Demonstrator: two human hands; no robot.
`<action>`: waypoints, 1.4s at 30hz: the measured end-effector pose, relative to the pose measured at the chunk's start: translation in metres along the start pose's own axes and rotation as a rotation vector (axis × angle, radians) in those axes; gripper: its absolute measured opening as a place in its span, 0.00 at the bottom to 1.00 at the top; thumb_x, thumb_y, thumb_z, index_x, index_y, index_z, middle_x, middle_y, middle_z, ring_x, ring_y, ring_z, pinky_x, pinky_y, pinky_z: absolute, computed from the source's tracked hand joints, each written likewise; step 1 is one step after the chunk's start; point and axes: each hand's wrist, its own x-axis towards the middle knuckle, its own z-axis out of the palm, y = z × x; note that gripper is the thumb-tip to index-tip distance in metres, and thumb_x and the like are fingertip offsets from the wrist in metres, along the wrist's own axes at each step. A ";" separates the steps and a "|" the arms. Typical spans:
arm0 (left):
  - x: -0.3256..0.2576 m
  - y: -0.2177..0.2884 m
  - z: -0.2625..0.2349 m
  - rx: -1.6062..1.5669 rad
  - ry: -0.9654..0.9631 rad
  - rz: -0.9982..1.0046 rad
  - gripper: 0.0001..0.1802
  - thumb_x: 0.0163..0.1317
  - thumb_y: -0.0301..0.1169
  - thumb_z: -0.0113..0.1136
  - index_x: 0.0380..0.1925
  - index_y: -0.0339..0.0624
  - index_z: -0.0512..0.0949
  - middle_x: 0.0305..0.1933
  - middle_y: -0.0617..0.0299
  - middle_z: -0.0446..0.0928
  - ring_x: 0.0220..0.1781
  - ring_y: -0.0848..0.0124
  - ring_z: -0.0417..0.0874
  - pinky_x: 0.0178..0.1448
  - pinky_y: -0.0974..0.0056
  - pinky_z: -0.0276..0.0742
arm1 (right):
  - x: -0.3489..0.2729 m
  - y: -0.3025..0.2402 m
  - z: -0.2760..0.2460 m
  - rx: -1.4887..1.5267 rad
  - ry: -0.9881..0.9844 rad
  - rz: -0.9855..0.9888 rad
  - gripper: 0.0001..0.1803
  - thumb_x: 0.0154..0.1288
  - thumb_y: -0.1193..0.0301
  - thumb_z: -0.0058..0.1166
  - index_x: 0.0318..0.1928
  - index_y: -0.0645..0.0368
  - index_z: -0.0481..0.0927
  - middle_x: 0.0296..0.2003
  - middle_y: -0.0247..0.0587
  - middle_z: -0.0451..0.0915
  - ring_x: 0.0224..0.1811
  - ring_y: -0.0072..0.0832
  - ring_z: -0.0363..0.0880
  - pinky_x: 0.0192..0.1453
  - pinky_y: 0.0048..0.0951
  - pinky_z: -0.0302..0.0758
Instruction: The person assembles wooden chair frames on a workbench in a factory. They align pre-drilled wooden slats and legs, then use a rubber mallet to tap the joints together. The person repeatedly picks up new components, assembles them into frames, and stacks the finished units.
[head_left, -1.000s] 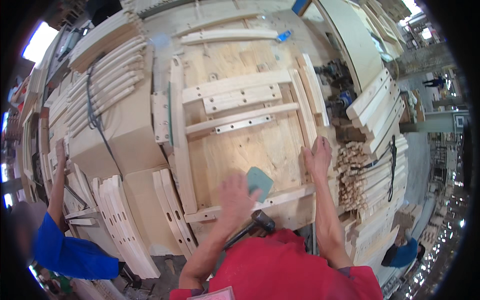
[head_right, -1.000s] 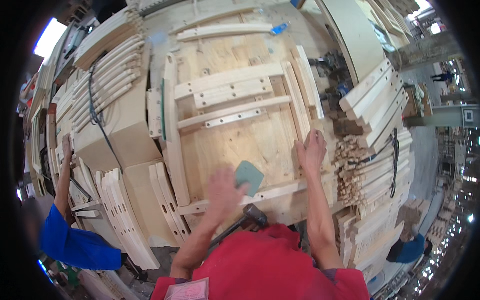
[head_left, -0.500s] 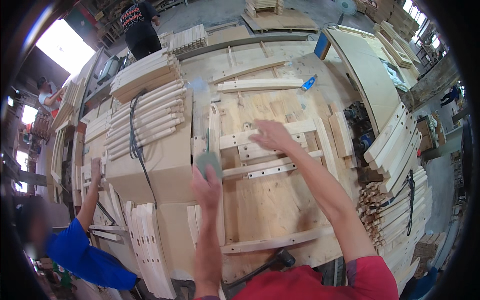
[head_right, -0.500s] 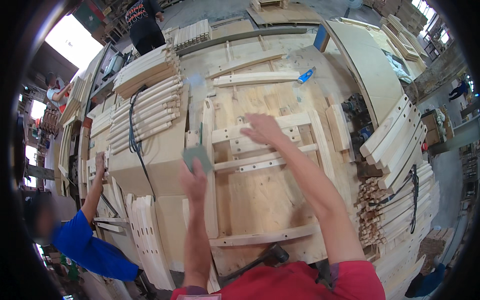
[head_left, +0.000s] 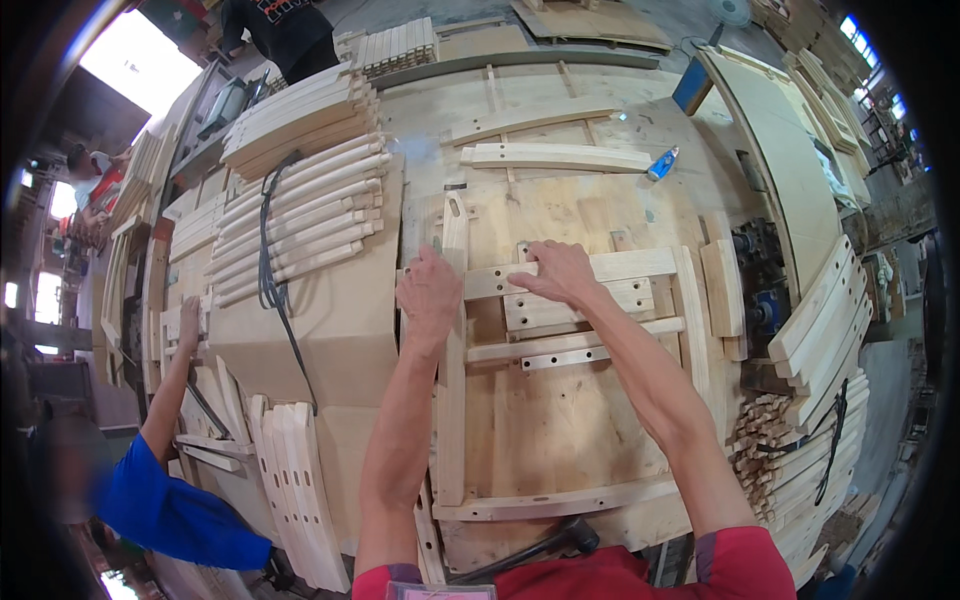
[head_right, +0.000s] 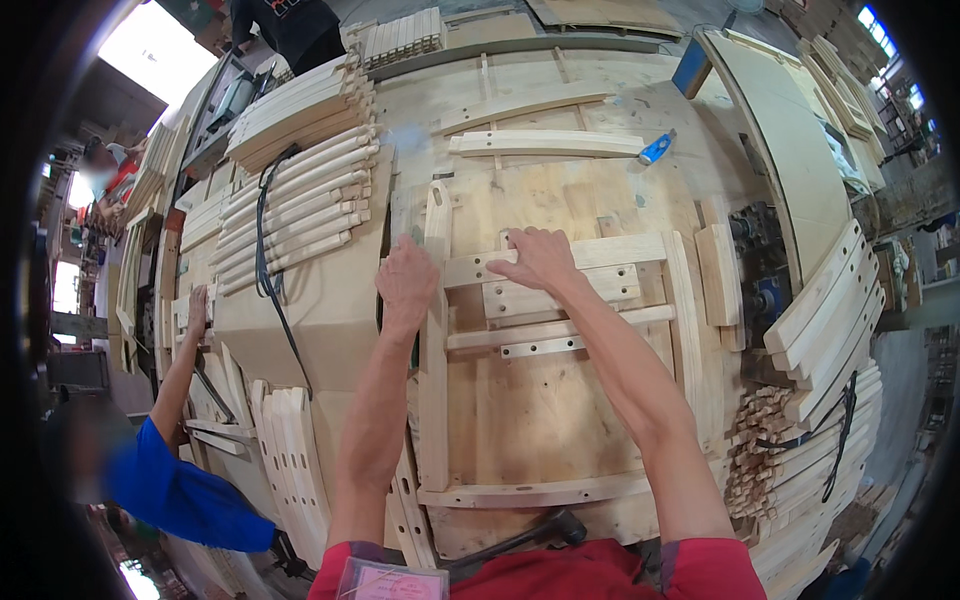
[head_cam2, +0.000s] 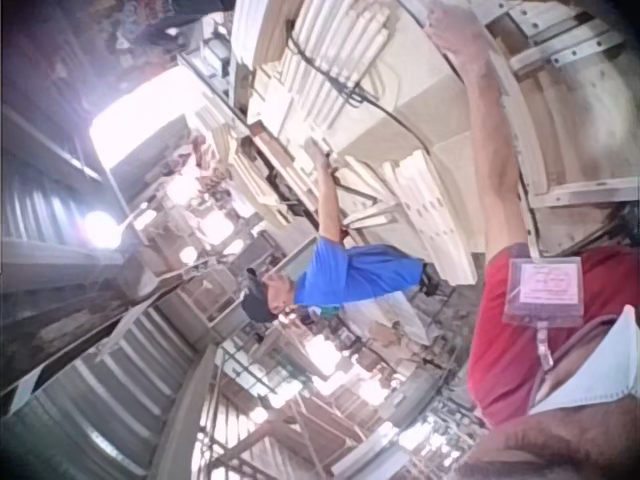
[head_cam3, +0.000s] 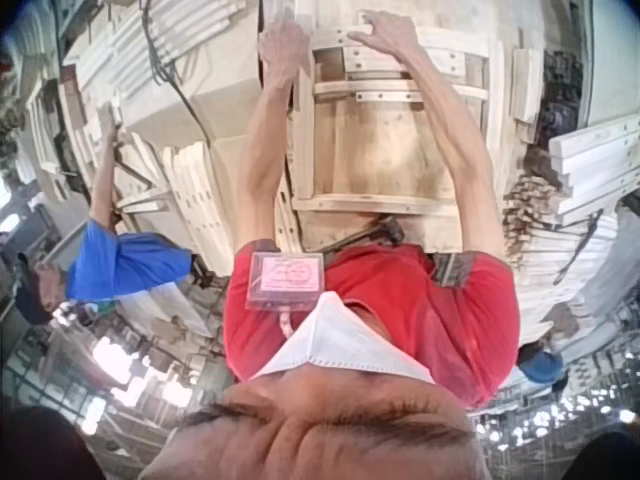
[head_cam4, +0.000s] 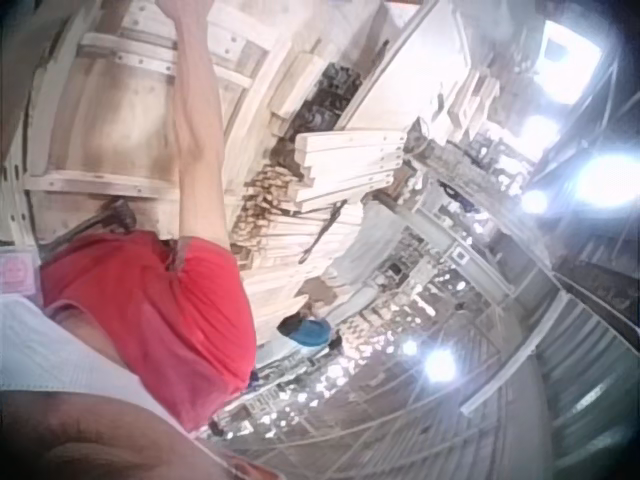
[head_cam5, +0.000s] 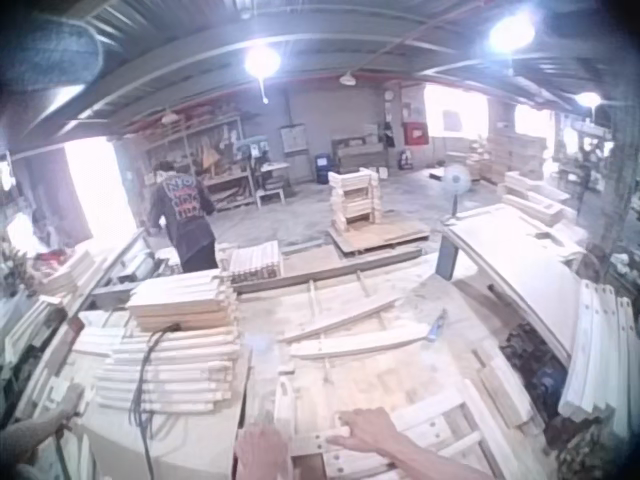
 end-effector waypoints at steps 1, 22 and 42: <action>-0.001 0.002 0.000 -0.003 0.022 -0.011 0.12 0.71 0.34 0.51 0.46 0.37 0.75 0.42 0.41 0.85 0.43 0.44 0.89 0.48 0.42 0.84 | 0.000 0.001 0.001 0.005 0.010 0.003 0.37 0.56 0.33 0.61 0.45 0.55 0.85 0.41 0.46 0.87 0.47 0.43 0.85 0.53 0.47 0.74; -0.026 -0.042 0.003 -0.323 0.132 0.318 0.22 0.63 0.33 0.63 0.52 0.30 0.76 0.48 0.40 0.75 0.49 0.41 0.80 0.51 0.45 0.79 | 0.004 -0.006 -0.006 0.053 -0.076 0.063 0.32 0.56 0.37 0.64 0.43 0.54 0.85 0.42 0.42 0.86 0.49 0.41 0.85 0.56 0.48 0.72; -0.024 -0.039 -0.005 -0.404 0.079 0.349 0.21 0.58 0.22 0.52 0.53 0.27 0.77 0.45 0.41 0.75 0.47 0.43 0.79 0.53 0.49 0.78 | 0.002 -0.005 0.004 0.092 -0.037 0.100 0.30 0.57 0.40 0.66 0.42 0.55 0.82 0.43 0.44 0.84 0.52 0.41 0.82 0.60 0.50 0.68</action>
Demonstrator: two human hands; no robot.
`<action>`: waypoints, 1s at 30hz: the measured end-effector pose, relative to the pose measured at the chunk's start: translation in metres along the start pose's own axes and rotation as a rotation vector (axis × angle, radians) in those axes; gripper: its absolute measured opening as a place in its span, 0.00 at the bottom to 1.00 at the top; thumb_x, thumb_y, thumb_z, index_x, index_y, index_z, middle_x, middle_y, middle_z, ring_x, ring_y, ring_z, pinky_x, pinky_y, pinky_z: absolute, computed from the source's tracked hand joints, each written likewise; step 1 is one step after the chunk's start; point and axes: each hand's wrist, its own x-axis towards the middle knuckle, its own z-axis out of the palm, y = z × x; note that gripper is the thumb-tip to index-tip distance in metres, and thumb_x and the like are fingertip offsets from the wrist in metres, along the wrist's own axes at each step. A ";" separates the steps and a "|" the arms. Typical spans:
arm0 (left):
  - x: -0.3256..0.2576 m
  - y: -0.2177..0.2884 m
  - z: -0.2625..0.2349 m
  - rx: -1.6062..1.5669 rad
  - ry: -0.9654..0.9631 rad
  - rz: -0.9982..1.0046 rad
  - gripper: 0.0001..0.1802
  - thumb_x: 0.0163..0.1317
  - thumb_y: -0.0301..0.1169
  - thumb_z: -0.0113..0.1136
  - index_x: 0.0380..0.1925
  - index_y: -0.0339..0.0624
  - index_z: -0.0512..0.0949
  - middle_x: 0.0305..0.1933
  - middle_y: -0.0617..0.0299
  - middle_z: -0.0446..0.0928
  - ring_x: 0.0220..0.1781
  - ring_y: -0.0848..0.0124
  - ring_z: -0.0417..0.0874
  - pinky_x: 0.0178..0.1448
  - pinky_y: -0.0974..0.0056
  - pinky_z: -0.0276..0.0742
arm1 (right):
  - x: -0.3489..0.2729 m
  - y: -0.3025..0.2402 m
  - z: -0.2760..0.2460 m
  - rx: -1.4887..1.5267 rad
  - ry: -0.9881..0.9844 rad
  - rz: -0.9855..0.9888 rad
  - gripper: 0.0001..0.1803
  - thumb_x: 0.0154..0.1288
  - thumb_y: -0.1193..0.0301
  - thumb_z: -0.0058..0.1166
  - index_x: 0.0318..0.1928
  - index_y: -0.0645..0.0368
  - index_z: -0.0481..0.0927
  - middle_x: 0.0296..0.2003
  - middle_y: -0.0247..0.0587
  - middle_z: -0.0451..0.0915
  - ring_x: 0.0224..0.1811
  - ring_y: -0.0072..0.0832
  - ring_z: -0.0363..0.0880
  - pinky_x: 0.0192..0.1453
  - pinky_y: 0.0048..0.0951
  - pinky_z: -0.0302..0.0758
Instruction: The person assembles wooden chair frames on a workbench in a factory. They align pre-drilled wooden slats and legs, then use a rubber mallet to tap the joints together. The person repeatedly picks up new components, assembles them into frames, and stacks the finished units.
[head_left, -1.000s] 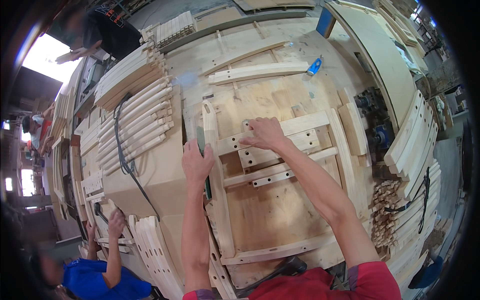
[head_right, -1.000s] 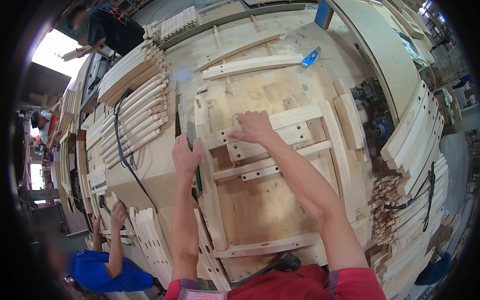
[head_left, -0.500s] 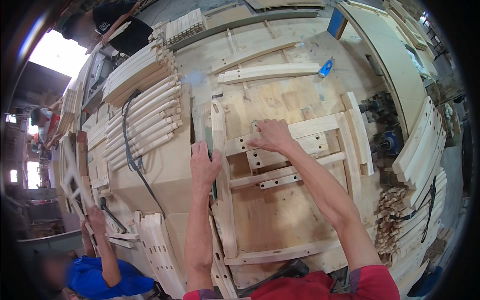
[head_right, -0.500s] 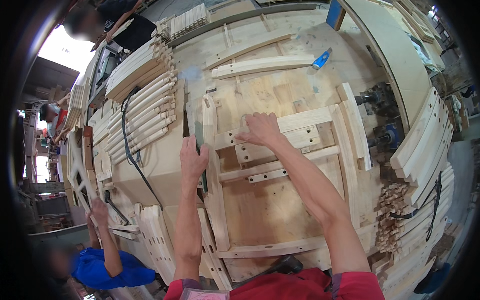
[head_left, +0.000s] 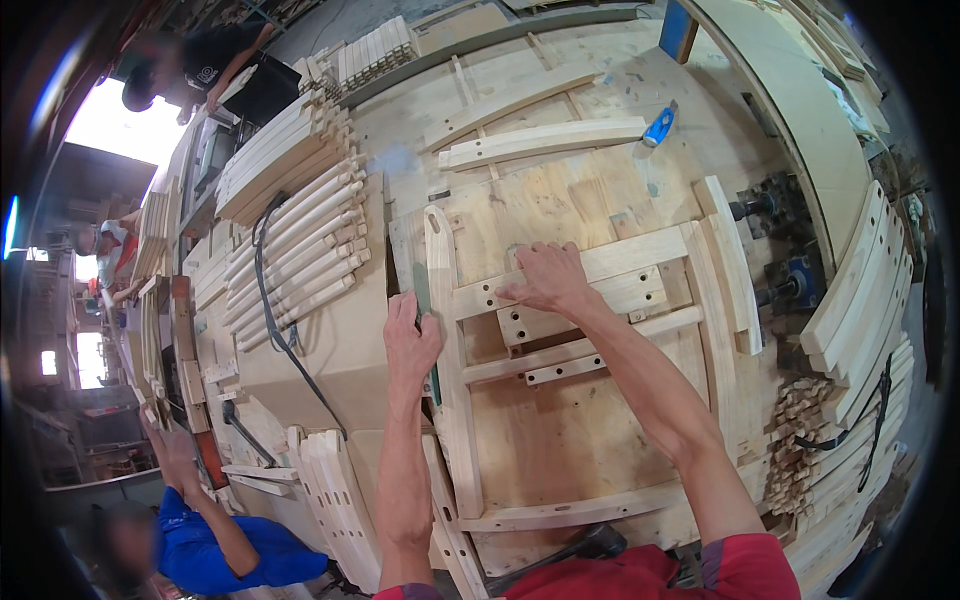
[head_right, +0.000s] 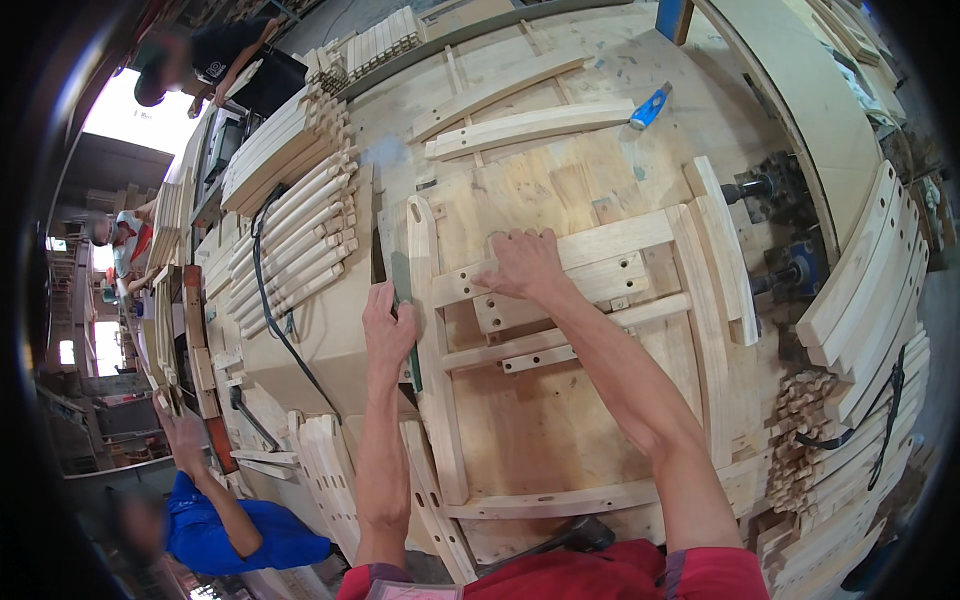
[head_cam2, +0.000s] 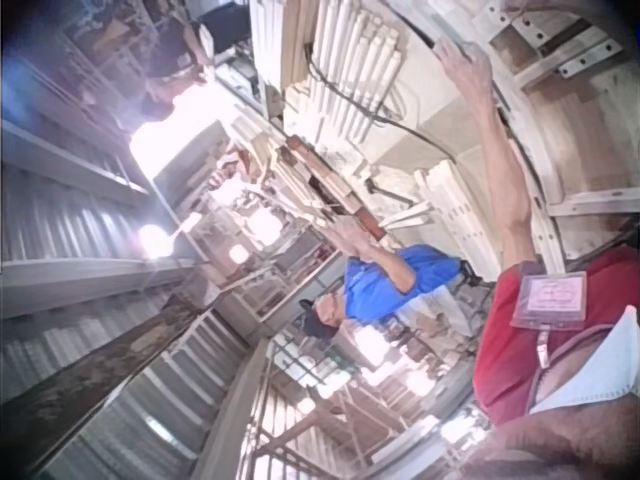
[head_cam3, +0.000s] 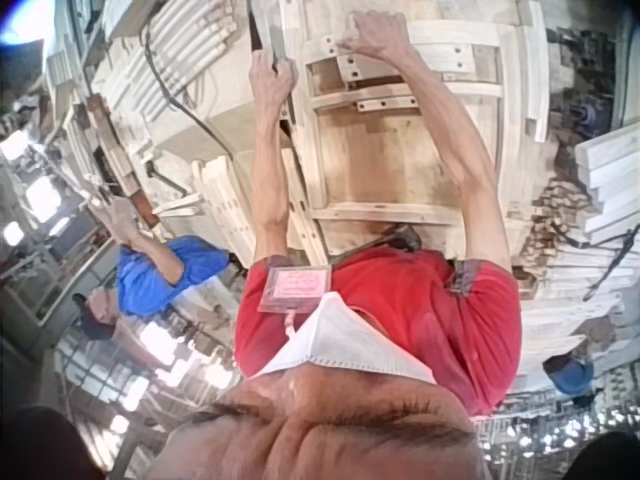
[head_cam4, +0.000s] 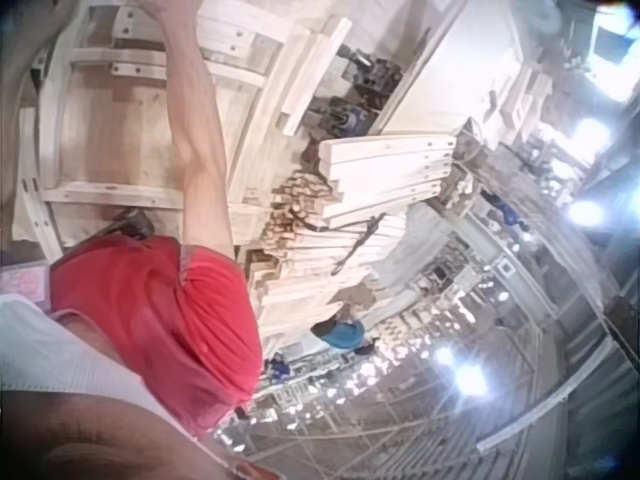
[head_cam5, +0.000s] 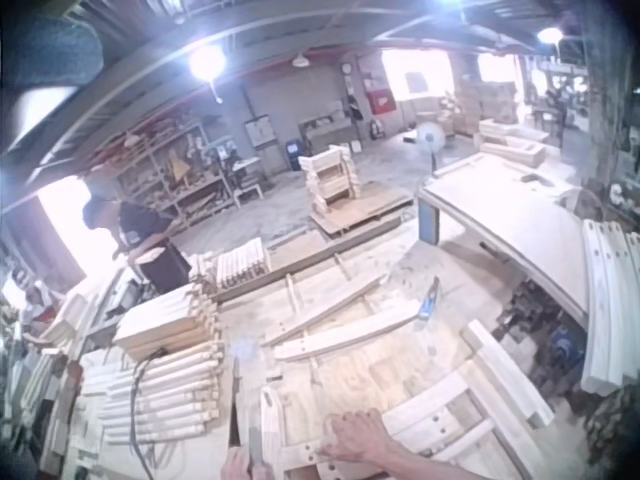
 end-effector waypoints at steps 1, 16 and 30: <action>0.000 0.001 0.000 -0.014 0.001 -0.006 0.21 0.58 0.22 0.52 0.52 0.27 0.77 0.45 0.41 0.75 0.47 0.44 0.79 0.53 0.49 0.78 | 0.000 0.001 0.002 -0.003 0.012 -0.002 0.30 0.57 0.40 0.65 0.42 0.54 0.82 0.43 0.44 0.84 0.52 0.41 0.82 0.60 0.50 0.68; -0.005 -0.009 0.008 -0.016 0.106 0.005 0.18 0.60 0.24 0.57 0.51 0.32 0.78 0.46 0.44 0.77 0.47 0.45 0.81 0.50 0.49 0.79 | 0.001 -0.004 -0.003 -0.026 -0.029 0.010 0.32 0.56 0.38 0.65 0.43 0.55 0.83 0.42 0.44 0.85 0.52 0.39 0.82 0.61 0.46 0.68; -0.010 -0.016 0.012 -0.012 0.181 0.037 0.20 0.60 0.24 0.58 0.54 0.33 0.78 0.48 0.46 0.78 0.46 0.45 0.83 0.48 0.49 0.80 | 0.000 -0.008 -0.003 -0.023 0.001 -0.002 0.35 0.53 0.38 0.67 0.43 0.59 0.84 0.39 0.46 0.86 0.48 0.42 0.84 0.58 0.46 0.72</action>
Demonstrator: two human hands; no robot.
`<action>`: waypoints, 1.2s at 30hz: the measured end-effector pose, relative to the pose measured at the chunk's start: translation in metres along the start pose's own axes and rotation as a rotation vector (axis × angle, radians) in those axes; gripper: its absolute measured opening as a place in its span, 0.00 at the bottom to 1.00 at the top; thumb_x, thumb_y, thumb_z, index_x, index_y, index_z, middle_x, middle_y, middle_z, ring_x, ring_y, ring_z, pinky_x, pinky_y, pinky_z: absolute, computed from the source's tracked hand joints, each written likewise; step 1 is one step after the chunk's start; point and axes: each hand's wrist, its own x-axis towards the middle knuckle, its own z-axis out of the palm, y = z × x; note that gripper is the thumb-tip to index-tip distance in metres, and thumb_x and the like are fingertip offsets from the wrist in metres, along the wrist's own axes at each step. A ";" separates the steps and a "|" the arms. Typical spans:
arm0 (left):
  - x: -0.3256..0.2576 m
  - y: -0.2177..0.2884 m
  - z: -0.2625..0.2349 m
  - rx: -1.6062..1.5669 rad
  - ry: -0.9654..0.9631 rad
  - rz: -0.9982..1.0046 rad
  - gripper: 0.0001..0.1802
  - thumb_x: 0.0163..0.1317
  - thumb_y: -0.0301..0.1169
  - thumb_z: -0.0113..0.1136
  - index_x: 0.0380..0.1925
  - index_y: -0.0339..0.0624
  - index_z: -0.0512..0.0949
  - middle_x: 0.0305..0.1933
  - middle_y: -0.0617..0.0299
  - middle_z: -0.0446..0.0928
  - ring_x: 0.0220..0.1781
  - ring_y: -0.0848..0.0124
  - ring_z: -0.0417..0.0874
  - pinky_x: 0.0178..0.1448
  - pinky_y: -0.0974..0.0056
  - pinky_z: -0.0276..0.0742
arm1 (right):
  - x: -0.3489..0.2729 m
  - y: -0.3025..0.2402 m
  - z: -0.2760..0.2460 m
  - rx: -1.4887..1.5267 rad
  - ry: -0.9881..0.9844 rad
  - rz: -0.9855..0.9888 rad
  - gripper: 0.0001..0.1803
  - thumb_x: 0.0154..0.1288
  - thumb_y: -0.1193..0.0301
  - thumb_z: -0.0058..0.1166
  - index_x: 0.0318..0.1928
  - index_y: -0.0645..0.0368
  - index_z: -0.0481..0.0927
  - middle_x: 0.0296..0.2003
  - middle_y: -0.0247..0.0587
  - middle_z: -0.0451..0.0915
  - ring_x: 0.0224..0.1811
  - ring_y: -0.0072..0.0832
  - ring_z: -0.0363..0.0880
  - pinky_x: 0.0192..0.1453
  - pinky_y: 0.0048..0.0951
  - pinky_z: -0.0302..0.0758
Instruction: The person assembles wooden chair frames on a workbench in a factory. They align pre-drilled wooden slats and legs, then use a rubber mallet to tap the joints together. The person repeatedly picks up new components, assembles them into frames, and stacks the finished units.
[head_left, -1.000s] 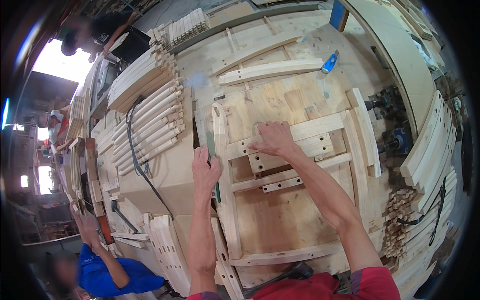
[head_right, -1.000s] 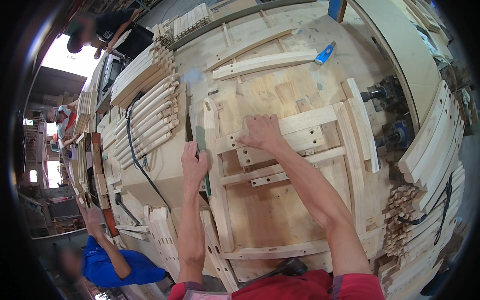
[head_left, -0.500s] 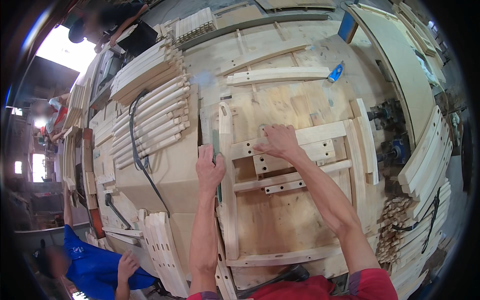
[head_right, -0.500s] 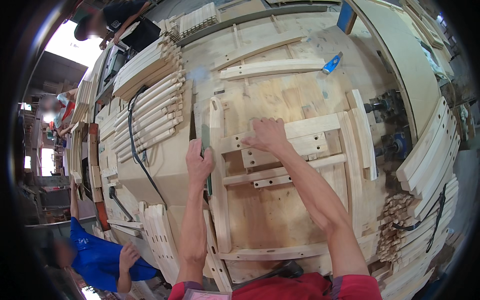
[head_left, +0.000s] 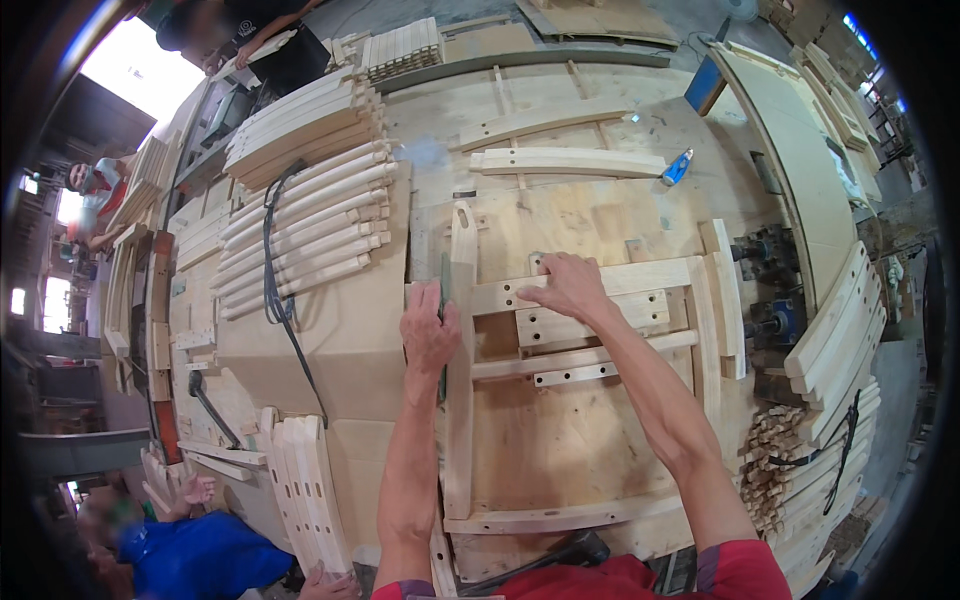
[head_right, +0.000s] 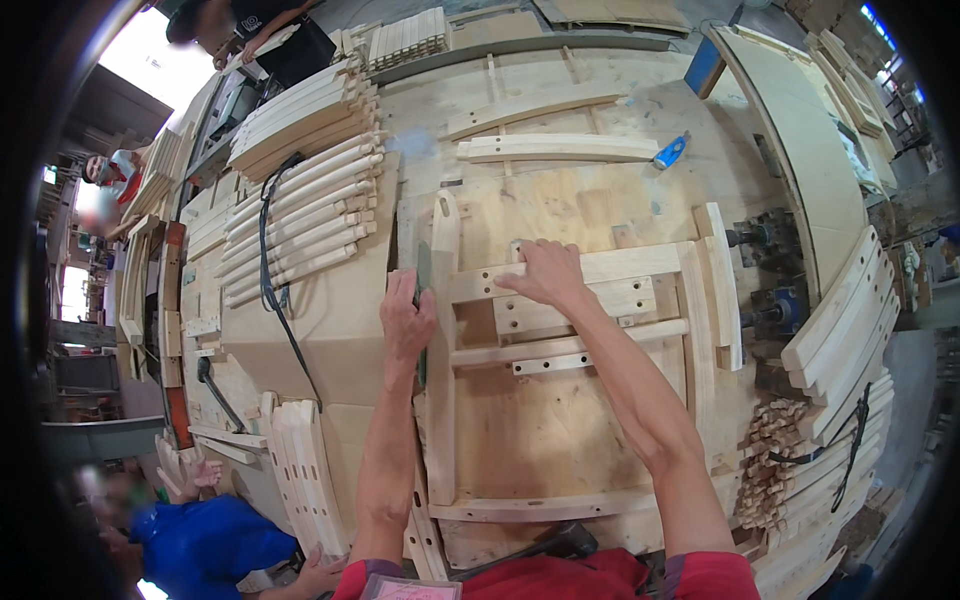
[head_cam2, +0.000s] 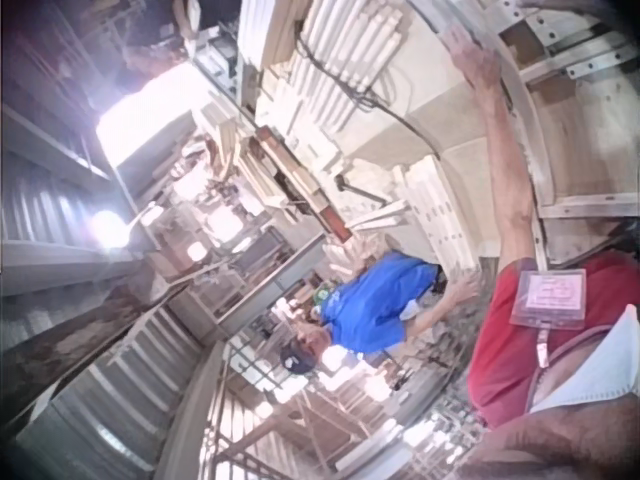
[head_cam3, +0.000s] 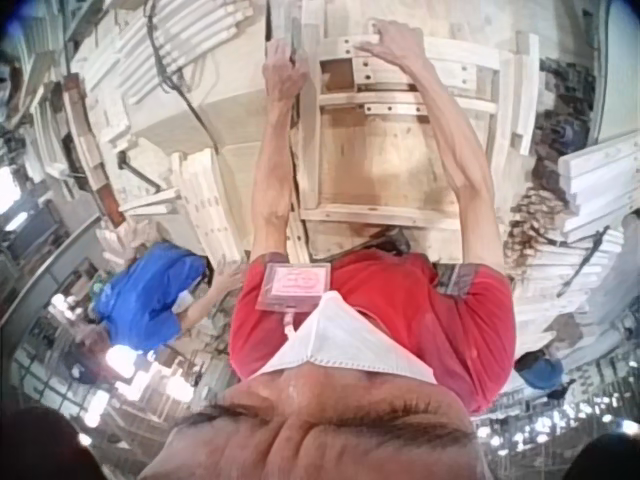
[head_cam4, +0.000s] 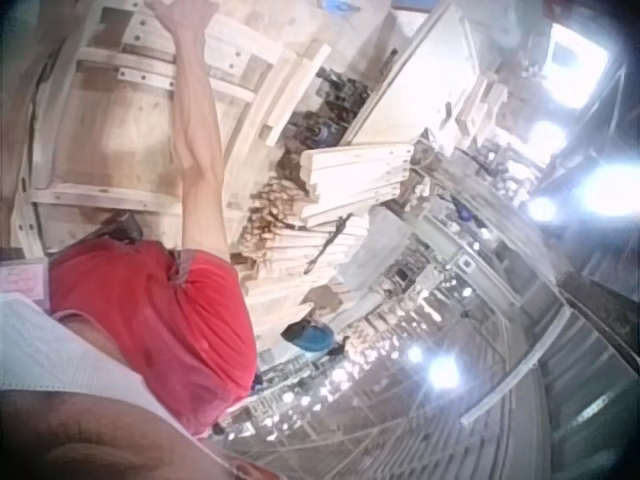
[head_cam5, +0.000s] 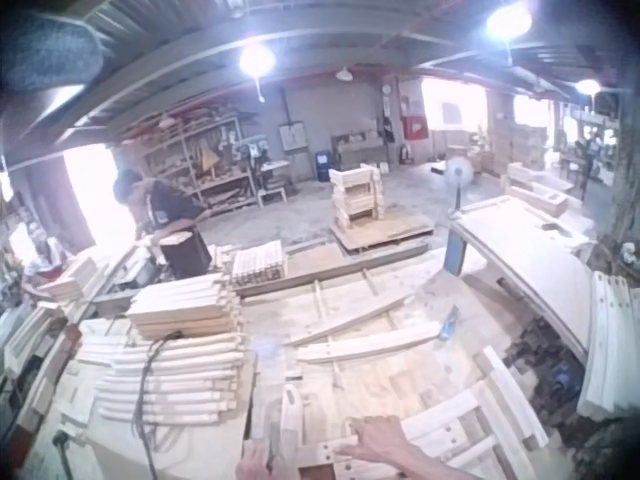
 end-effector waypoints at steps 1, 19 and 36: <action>0.000 0.001 0.000 0.001 0.005 -0.001 0.21 0.60 0.24 0.58 0.54 0.33 0.78 0.48 0.46 0.78 0.46 0.46 0.83 0.48 0.49 0.80 | 0.000 0.001 -0.001 0.017 -0.008 0.004 0.35 0.53 0.38 0.67 0.43 0.59 0.84 0.40 0.47 0.86 0.49 0.43 0.83 0.58 0.47 0.72; 0.002 0.009 0.000 0.000 0.029 -0.043 0.18 0.59 0.23 0.56 0.51 0.33 0.78 0.46 0.46 0.79 0.44 0.45 0.83 0.48 0.49 0.81 | 0.001 -0.001 -0.003 0.003 -0.010 -0.013 0.35 0.51 0.39 0.68 0.40 0.60 0.86 0.38 0.48 0.87 0.45 0.47 0.85 0.52 0.52 0.74; -0.021 0.034 -0.024 0.122 0.290 -0.114 0.11 0.69 0.28 0.58 0.28 0.35 0.74 0.30 0.48 0.76 0.33 0.48 0.80 0.38 0.49 0.75 | -0.137 0.015 0.001 0.146 0.827 -0.117 0.25 0.53 0.60 0.72 0.48 0.59 0.81 0.49 0.50 0.80 0.56 0.51 0.76 0.62 0.50 0.72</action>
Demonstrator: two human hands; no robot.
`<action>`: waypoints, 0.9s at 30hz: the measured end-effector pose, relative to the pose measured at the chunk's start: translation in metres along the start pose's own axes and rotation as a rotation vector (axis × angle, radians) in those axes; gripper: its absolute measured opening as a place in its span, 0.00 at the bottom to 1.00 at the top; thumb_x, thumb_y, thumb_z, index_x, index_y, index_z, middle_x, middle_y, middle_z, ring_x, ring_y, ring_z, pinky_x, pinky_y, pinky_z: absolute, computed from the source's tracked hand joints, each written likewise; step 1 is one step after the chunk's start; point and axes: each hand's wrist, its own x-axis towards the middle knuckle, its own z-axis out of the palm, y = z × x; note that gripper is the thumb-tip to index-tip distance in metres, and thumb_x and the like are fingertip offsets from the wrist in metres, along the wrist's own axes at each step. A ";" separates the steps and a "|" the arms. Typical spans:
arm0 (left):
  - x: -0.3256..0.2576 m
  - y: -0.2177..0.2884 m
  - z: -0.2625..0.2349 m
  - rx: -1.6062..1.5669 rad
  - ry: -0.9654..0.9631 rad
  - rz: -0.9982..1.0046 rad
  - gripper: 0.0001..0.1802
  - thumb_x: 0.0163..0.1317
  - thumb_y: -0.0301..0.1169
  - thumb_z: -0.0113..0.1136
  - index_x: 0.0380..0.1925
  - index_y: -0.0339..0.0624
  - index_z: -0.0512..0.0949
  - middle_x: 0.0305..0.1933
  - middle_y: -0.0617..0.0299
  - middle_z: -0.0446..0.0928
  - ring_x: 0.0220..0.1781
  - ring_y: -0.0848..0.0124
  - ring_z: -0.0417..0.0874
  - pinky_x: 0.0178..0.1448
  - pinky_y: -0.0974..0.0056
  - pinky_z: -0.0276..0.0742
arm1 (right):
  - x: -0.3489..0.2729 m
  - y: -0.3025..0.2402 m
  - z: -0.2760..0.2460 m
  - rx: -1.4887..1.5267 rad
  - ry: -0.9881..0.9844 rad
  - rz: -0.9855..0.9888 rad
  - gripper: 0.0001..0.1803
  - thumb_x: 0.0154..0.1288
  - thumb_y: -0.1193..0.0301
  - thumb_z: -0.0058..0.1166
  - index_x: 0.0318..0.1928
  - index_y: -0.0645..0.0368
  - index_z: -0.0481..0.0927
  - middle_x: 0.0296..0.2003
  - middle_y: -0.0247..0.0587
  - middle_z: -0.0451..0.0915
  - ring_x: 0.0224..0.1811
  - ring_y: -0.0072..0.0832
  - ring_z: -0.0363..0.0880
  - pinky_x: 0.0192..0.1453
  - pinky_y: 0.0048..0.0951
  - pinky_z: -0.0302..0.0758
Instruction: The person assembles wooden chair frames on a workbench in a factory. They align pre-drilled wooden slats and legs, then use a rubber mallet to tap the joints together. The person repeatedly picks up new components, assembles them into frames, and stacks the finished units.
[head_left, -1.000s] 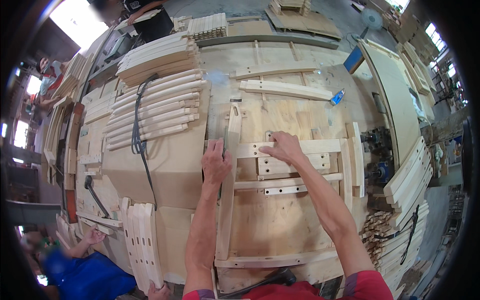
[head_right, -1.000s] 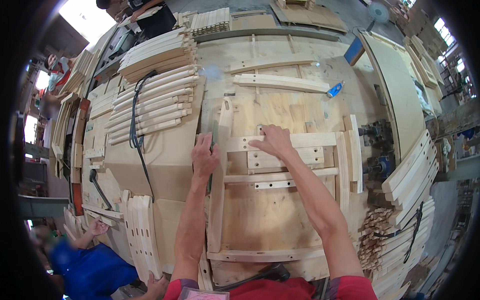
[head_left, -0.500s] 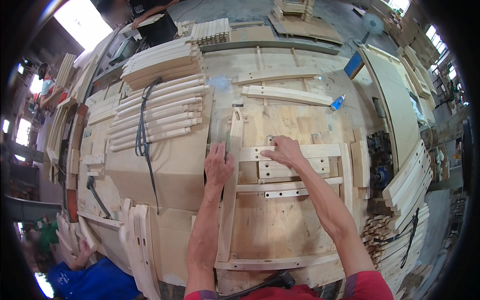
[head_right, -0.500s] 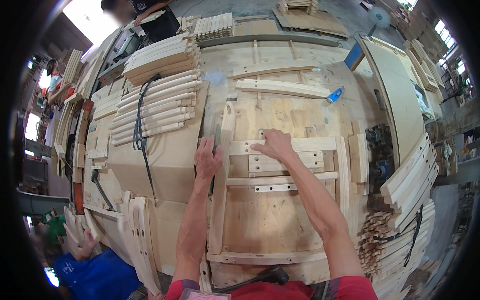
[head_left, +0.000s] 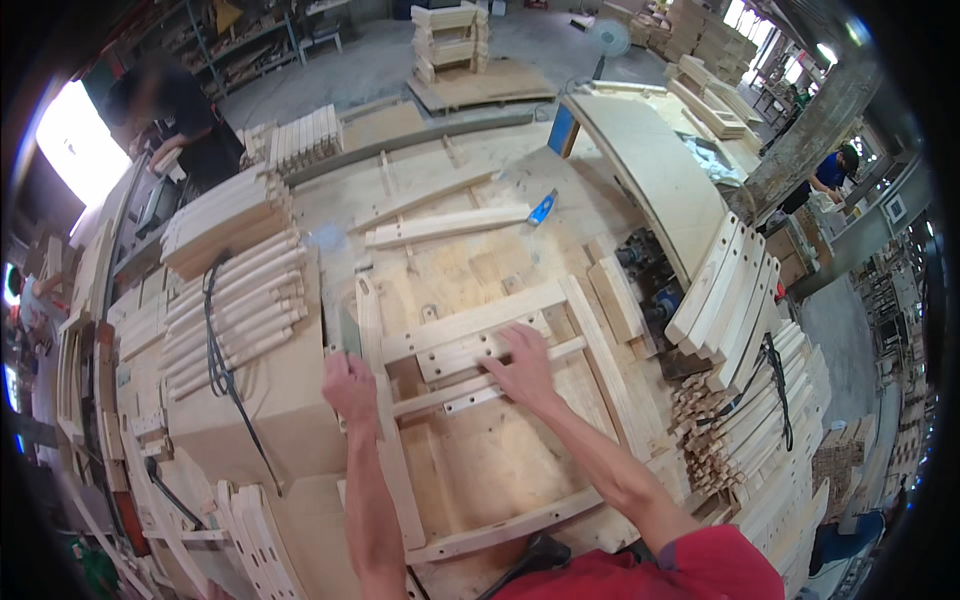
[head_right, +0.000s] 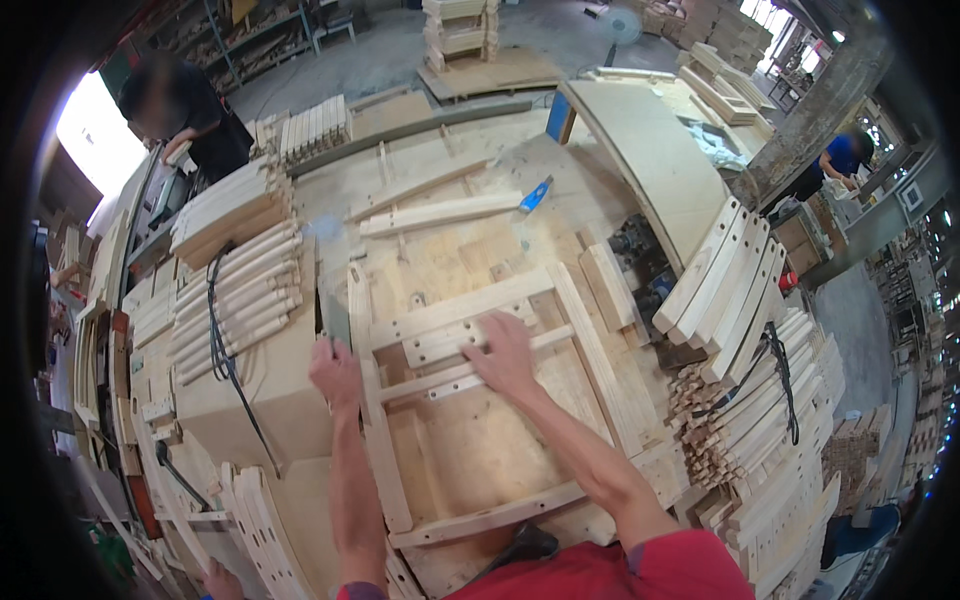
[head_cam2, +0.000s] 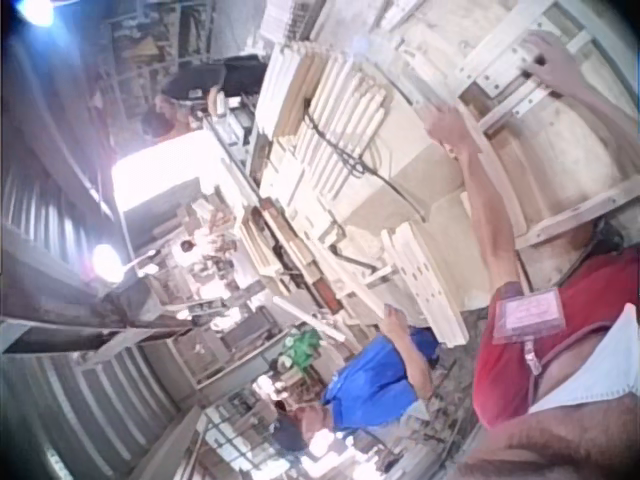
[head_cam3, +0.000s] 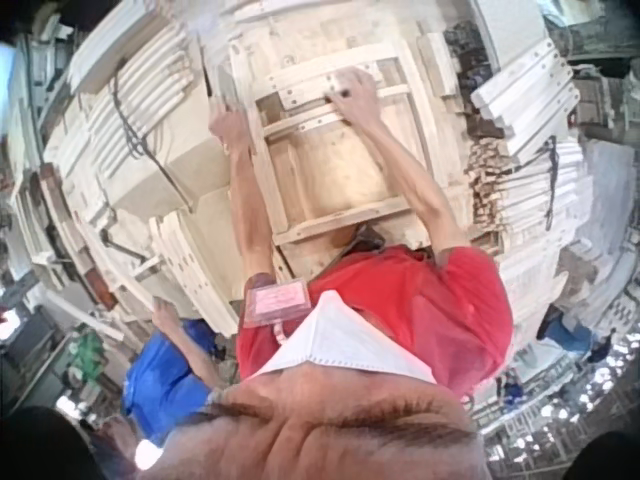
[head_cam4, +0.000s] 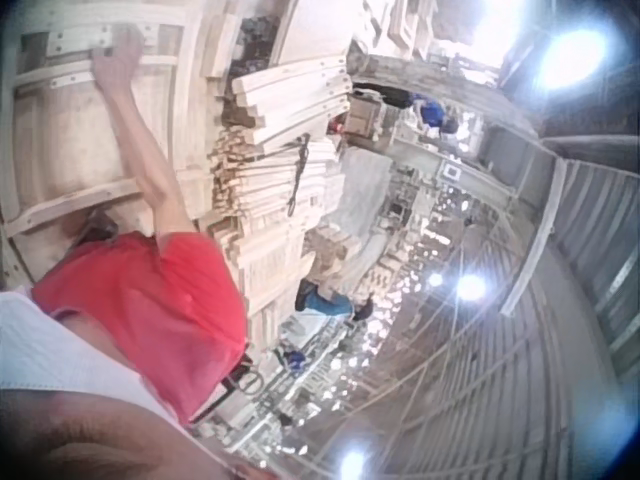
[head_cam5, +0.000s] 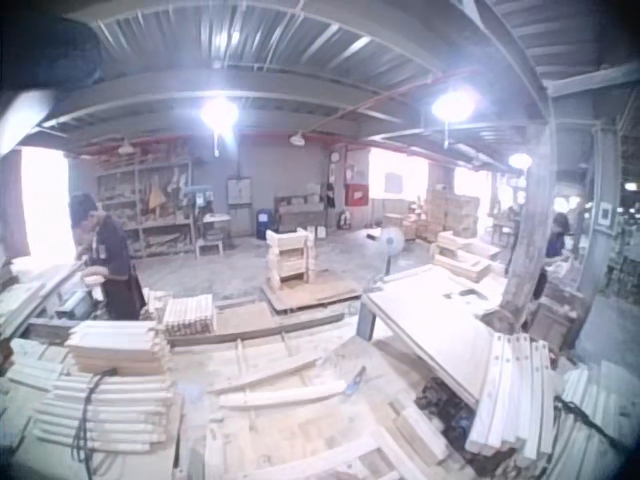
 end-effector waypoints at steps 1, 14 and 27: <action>0.010 0.012 -0.013 -0.071 0.092 0.018 0.11 0.68 0.26 0.58 0.26 0.35 0.72 0.29 0.48 0.75 0.32 0.48 0.79 0.37 0.50 0.74 | -0.008 0.006 -0.024 -0.070 -0.005 0.077 0.27 0.52 0.60 0.72 0.50 0.60 0.80 0.49 0.51 0.80 0.56 0.51 0.76 0.63 0.51 0.71; -0.131 0.042 -0.091 0.105 -0.616 -0.529 0.34 0.55 0.42 0.74 0.55 0.34 0.71 0.49 0.41 0.80 0.53 0.42 0.83 0.59 0.45 0.78 | -0.086 0.103 -0.188 -0.243 -0.307 0.725 0.30 0.49 0.62 0.75 0.51 0.64 0.82 0.46 0.56 0.87 0.52 0.48 0.86 0.56 0.45 0.80; -0.106 0.086 -0.192 -1.266 -0.046 -0.095 0.44 0.65 0.62 0.59 0.65 0.35 0.70 0.48 0.51 0.80 0.48 0.58 0.82 0.55 0.56 0.79 | -0.137 0.091 -0.266 0.445 0.423 0.240 0.30 0.61 0.70 0.72 0.61 0.63 0.73 0.53 0.41 0.78 0.54 0.32 0.78 0.60 0.36 0.76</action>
